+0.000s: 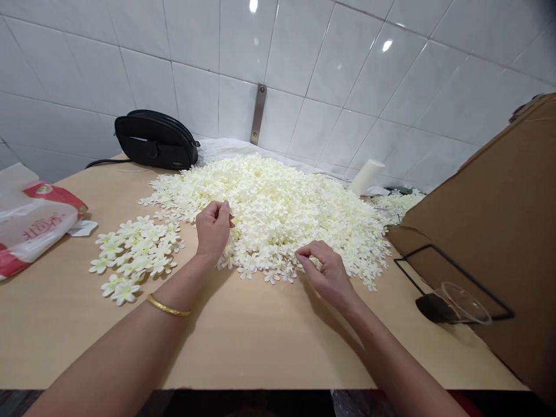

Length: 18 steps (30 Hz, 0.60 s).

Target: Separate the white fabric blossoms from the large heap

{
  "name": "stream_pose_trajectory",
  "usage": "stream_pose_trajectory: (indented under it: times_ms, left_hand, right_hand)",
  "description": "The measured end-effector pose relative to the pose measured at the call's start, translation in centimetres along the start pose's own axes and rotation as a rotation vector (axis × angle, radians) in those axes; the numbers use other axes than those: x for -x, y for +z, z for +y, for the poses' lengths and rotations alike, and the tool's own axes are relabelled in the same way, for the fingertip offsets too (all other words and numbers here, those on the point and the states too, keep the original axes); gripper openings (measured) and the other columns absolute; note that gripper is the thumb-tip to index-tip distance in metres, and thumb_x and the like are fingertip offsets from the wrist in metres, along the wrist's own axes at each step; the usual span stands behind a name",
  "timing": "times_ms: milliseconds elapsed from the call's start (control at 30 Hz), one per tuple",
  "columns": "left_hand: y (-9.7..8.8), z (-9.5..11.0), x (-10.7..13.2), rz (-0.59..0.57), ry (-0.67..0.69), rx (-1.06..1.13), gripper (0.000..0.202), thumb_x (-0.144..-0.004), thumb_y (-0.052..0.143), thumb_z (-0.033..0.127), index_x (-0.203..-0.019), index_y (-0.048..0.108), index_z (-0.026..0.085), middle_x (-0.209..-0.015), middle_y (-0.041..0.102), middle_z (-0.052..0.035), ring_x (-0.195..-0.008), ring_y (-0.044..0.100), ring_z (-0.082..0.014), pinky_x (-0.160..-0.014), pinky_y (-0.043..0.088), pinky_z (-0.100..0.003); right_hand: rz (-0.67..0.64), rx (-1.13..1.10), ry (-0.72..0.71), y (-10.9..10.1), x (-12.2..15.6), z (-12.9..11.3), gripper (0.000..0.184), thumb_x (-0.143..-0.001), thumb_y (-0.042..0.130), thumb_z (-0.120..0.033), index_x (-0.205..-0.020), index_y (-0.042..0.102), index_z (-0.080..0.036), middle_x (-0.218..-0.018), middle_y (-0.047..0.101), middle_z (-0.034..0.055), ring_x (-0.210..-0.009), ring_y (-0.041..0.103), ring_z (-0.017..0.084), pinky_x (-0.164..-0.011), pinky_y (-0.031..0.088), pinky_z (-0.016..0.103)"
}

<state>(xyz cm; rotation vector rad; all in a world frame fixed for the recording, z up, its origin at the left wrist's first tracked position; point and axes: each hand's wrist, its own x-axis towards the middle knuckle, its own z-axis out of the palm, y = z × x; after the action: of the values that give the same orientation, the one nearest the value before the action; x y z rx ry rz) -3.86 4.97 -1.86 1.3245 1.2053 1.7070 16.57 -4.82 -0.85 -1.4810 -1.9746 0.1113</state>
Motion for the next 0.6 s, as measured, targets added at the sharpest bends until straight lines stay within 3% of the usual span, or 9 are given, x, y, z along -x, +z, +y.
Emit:
stream_pose_trajectory:
  times_ms: [167, 300, 467, 600]
  left_hand:
    - [0.0, -0.1, -0.2, 0.005, 0.007, 0.006, 0.024, -0.075, 0.047, 0.032, -0.057, 0.047, 0.016, -0.051, 0.048, 0.0025, -0.041, 0.045, -0.0058, -0.039, 0.034, -0.016]
    - [0.1, -0.2, -0.3, 0.003, 0.004, 0.006, 0.024, -0.075, 0.047, 0.032, -0.057, 0.047, 0.016, -0.052, 0.047, 0.0026, -0.041, 0.046, -0.0058, -0.039, 0.034, -0.016]
    - [0.1, 0.1, -0.1, 0.0, 0.001, -0.005, 0.025, -0.075, 0.047, 0.032, -0.057, 0.046, 0.016, -0.052, 0.047, 0.0027, -0.041, 0.046, -0.0057, -0.039, 0.034, -0.016]
    - [0.0, 0.1, -0.1, -0.001, -0.001, -0.006, 0.025, -0.075, 0.047, 0.032, -0.057, 0.046, 0.016, -0.052, 0.047, 0.0028, -0.042, 0.046, -0.006, -0.04, 0.035, -0.016]
  right_hand:
    - [-0.138, 0.221, -0.12, 0.3, 0.6, -0.4, 0.007, -0.075, 0.05, -0.019, -0.074, 0.057, -0.018, -0.074, 0.055, 0.0037, -0.077, 0.045, 0.018, -0.072, 0.03, 0.033]
    - [-0.18, 0.307, -0.137, 0.9, 1.0, -0.4, 0.015, -0.079, 0.044, -0.015, -0.073, 0.057, -0.018, -0.072, 0.054, 0.0035, -0.077, 0.043, 0.017, -0.072, 0.029, 0.032]
    - [-0.171, 0.265, -0.108, 0.9, 1.0, 0.0, 0.017, -0.078, 0.043, -0.012, -0.071, 0.057, -0.017, -0.07, 0.055, 0.003, -0.075, 0.044, 0.016, -0.07, 0.029, 0.031]
    - [-0.137, 0.064, -0.016, -0.2, 0.6, -0.2, 0.017, -0.078, 0.043, -0.015, -0.066, 0.056, -0.018, -0.067, 0.056, 0.0021, -0.071, 0.047, 0.016, -0.069, 0.033, 0.03]
